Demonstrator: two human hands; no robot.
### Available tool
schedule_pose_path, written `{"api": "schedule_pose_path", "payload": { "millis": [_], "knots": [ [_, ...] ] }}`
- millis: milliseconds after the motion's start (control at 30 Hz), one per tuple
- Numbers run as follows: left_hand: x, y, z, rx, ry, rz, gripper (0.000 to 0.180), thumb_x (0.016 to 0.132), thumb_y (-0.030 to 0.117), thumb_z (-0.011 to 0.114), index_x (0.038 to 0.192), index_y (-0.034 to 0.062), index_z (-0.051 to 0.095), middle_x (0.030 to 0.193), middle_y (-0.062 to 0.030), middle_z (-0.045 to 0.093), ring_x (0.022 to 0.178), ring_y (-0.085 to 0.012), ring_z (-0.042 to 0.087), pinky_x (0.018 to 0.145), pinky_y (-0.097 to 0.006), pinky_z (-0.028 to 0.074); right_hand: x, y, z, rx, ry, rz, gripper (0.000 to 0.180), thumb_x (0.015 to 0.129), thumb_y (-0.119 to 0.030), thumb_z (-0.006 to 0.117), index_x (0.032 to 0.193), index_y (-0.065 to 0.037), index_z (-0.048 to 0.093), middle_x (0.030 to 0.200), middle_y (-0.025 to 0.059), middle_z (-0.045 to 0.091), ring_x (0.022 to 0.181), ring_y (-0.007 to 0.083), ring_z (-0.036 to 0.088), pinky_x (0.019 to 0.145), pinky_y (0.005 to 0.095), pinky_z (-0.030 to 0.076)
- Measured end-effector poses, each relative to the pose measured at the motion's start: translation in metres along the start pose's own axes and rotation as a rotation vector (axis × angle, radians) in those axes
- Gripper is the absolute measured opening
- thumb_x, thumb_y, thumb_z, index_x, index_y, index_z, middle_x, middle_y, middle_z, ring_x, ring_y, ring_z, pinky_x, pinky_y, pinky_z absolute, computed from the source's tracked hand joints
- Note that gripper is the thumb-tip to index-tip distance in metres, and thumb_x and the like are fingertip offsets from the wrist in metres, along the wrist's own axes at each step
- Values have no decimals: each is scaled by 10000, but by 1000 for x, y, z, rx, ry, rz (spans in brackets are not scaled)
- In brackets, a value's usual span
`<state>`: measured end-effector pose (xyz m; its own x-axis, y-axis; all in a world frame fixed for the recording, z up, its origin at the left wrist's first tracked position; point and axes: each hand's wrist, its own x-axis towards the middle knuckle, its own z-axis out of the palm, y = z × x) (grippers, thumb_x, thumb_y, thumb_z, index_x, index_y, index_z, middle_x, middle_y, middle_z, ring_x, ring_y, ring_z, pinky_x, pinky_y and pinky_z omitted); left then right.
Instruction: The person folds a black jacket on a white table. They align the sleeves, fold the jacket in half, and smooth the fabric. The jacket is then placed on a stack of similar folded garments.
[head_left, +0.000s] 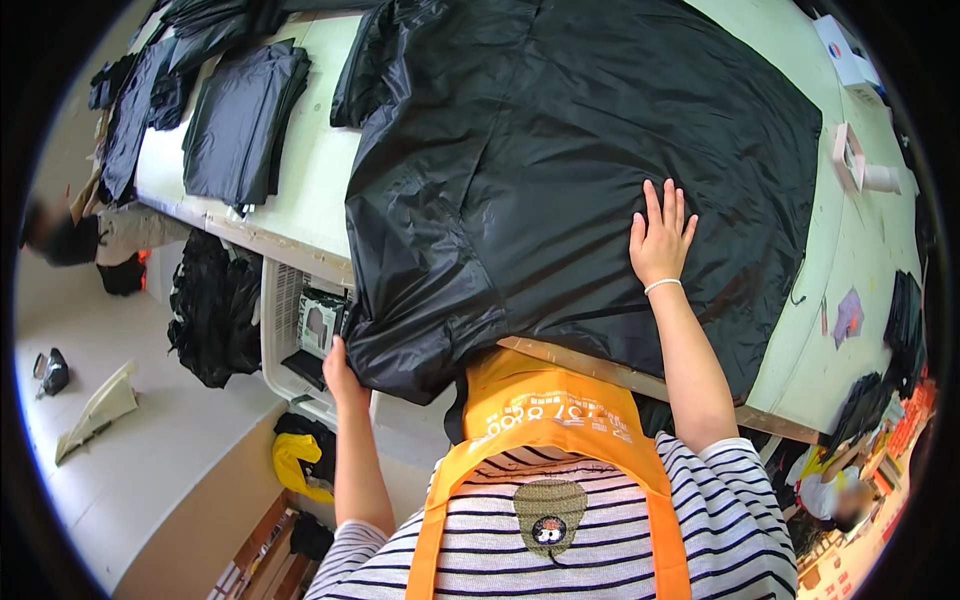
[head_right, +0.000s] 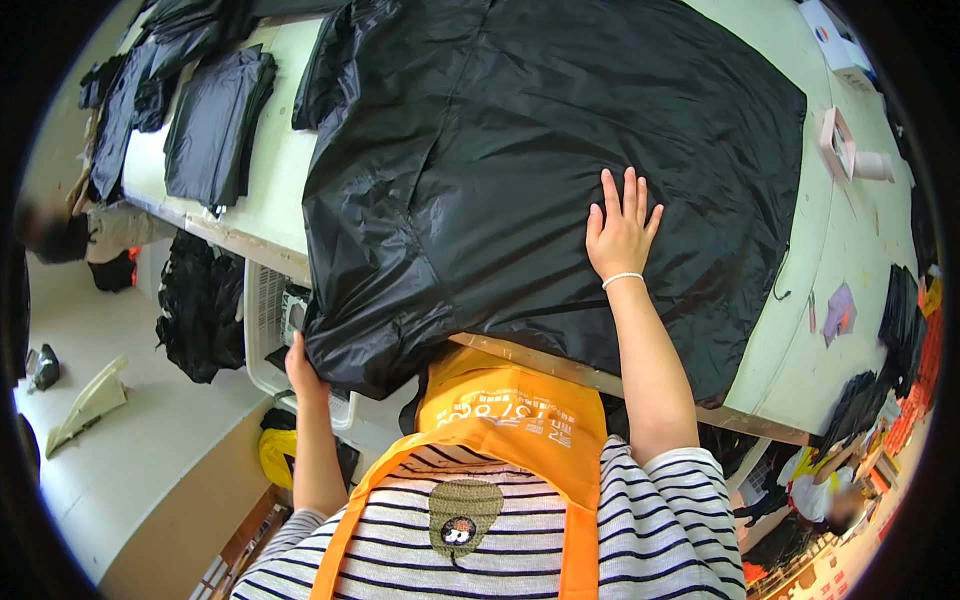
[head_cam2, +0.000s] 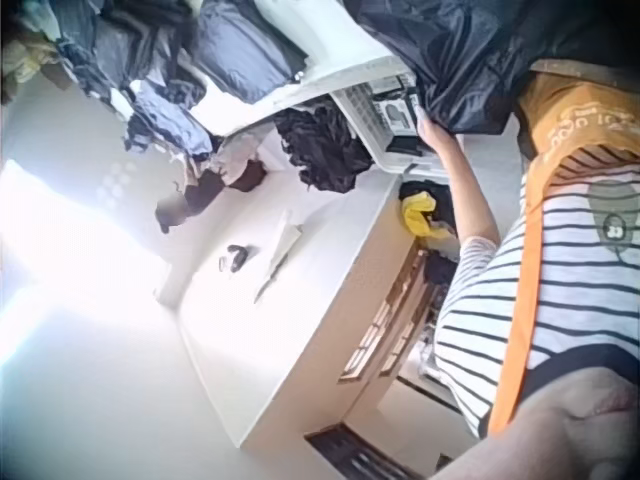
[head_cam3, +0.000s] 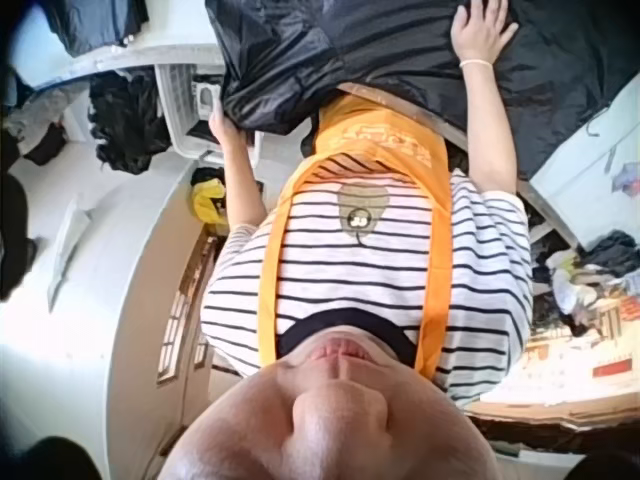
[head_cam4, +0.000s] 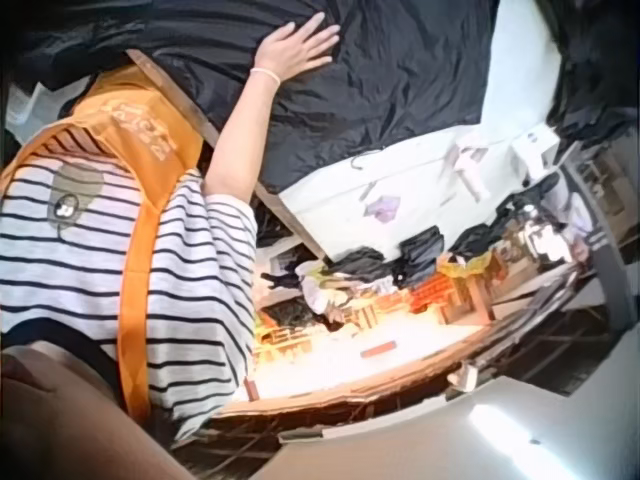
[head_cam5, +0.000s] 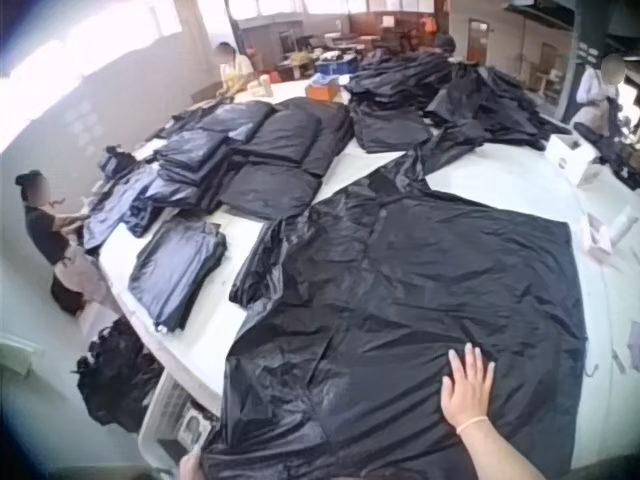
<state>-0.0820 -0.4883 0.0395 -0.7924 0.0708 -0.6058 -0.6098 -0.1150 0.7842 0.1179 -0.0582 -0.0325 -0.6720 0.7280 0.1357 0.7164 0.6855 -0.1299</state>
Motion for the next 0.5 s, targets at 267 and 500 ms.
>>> {"api": "schedule_pose_path", "payload": {
  "millis": [267, 500],
  "knots": [
    [113, 2, 25, 1085, 228, 818, 399, 915, 181, 594, 1214, -66, 502, 1189, -220, 557, 1099, -316, 543, 946, -381, 421, -2, -8, -16, -16, -18, -7, 515, 850, -281, 574, 1343, -189, 455, 1451, 117, 366, 1346, 319, 315, 1020, 618, 272],
    [132, -9, 216, 1598, -321, 1254, 673, 900, 357, 585, 1440, 63, 311, 1503, -136, 298, 1390, -334, 258, 1111, -499, 209, 8, 82, -56, 697, 221, 105, 209, 909, -169, 586, 1061, -50, 668, 1076, 142, 665, 1089, 276, 606, 963, 352, 451]
  ]
}}
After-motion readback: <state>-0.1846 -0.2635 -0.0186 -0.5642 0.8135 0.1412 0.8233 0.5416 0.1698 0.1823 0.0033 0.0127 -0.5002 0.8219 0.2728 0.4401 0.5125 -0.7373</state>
